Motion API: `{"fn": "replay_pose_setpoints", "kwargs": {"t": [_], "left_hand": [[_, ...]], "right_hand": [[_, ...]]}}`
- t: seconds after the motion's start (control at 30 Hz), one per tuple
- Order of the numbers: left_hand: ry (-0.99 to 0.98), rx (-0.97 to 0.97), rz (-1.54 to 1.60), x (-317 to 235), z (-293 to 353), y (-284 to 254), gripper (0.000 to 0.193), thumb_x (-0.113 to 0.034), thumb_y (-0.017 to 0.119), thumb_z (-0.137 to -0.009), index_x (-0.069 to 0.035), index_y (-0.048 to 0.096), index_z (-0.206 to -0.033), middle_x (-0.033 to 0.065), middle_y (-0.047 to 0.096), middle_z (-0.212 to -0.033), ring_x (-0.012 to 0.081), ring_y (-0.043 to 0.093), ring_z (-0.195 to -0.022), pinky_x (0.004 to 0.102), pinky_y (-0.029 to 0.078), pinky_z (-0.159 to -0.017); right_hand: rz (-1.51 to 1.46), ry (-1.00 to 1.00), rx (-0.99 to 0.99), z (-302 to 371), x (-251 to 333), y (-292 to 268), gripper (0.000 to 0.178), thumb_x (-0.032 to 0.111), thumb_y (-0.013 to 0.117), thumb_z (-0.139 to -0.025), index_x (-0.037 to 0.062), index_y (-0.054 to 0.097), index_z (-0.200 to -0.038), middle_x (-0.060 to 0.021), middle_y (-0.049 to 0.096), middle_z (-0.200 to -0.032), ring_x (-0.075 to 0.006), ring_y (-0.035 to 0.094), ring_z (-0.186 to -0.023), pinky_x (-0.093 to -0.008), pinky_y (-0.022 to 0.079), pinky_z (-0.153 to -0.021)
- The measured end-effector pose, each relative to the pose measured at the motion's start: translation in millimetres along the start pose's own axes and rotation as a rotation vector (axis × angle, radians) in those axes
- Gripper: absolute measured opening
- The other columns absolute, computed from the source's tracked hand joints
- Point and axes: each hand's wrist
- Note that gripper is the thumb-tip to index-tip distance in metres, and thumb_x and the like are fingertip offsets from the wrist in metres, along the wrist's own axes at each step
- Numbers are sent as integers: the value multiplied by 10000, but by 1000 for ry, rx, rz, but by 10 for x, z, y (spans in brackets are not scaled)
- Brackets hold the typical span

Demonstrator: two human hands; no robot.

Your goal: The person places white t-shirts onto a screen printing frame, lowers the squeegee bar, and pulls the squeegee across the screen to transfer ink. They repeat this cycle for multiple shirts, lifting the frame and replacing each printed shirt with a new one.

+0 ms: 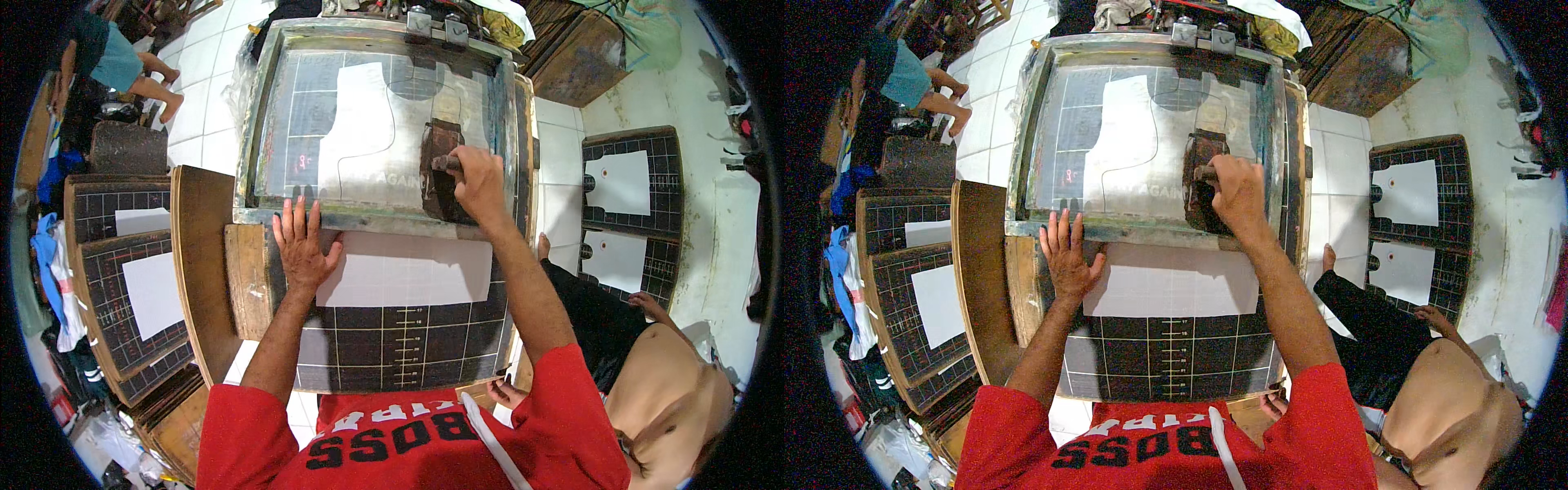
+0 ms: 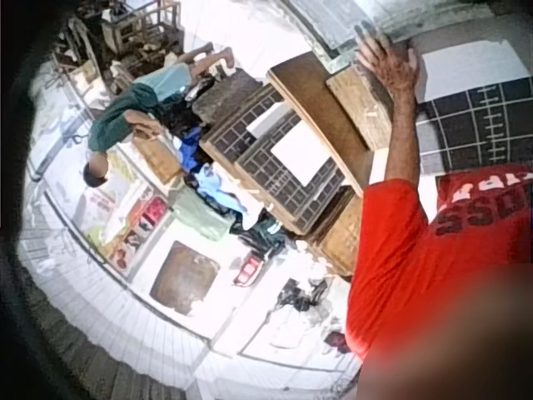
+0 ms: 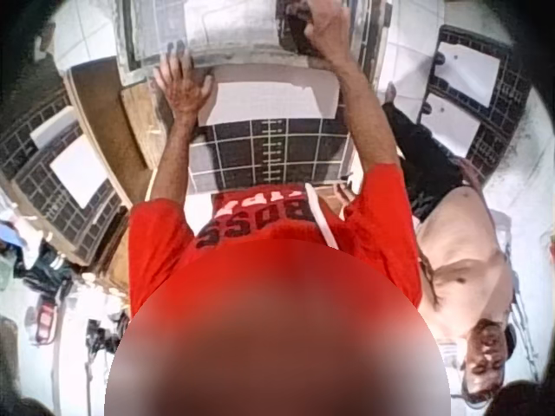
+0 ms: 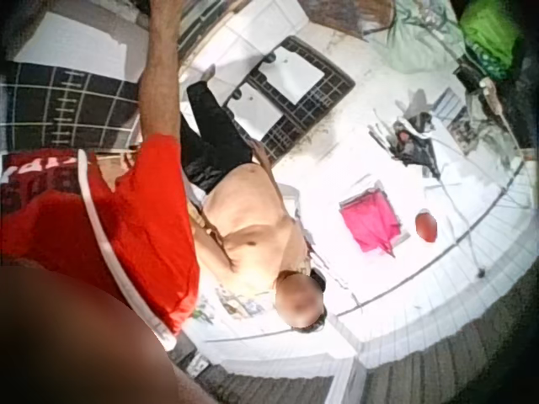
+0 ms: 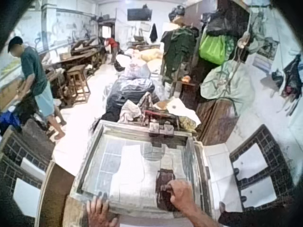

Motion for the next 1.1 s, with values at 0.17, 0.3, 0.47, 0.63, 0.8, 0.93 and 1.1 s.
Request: {"fn": "replay_pose_setpoints", "kwargs": {"t": [0.17, 0.3, 0.47, 0.63, 0.8, 0.93, 1.1], "left_hand": [[15, -9, -15, 6, 5, 1, 928, -356, 775, -778, -102, 362, -1570, 157, 305, -1646, 403, 209, -1551, 639, 120, -1246], [29, -18, -42, 6, -2, 8, 906, -372, 759, -788, -93, 376, -1561, 159, 314, -1639, 403, 211, -1550, 639, 120, -1244], [17, -27, -24, -12, 3, 0, 894, -343, 752, -786, -95, 379, -1560, 167, 317, -1634, 407, 220, -1545, 643, 134, -1240], [19, -64, -10, -24, -81, -100, 783, -205, 803, -732, -134, 518, -1457, 134, 478, -1500, 370, 360, -1463, 619, 212, -1220], [88, 7, 88, 79, -326, -327, 580, -150, 896, -650, -111, 678, -1186, 82, 639, -1132, 324, 562, -1142, 524, 389, -1059], [162, -52, 165, 79, -421, -485, 481, -179, 924, -640, -79, 716, -1062, 77, 634, -967, 312, 574, -973, 457, 431, -890], [151, -53, 156, 24, -470, -561, 472, -181, 924, -641, -76, 723, -1054, 78, 630, -950, 301, 569, -947, 451, 428, -870]], "right_hand": [[32, -33, -216, -624, -251, 120, 306, -17, 646, -743, 77, 626, -1033, -135, 683, -972, -378, 642, -982, -521, 434, -808], [45, 31, -160, -654, -257, 231, 306, -15, 630, -765, 58, 625, -1062, -159, 683, -1003, -407, 627, -999, -530, 441, -833], [55, 39, -61, 195, 162, 85, 375, -49, 653, -708, 82, 614, -1057, -122, 661, -987, -366, 617, -972, -498, 436, -808], [60, 58, -73, 467, 343, 9, 324, -53, 623, -745, 79, 622, -1041, -139, 658, -963, -376, 619, -969, -486, 425, -799], [8, 24, -84, 297, 269, -109, 335, -37, 652, -721, 75, 648, -1037, -126, 677, -956, -354, 633, -965, -464, 432, -861], [-68, 89, -7, 323, 260, -336, 301, 10, 673, -743, 88, 689, -1033, -124, 739, -966, -346, 691, -968, -463, 447, -894], [-36, -1, 176, 255, 144, -380, 342, 84, 719, -727, 105, 697, -1068, -146, 741, -989, -374, 698, -947, -498, 492, -844]]}}
Point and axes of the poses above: each hand's wrist, its own z-axis away from the middle knuckle, its own y-axis out of the palm, x = y × z
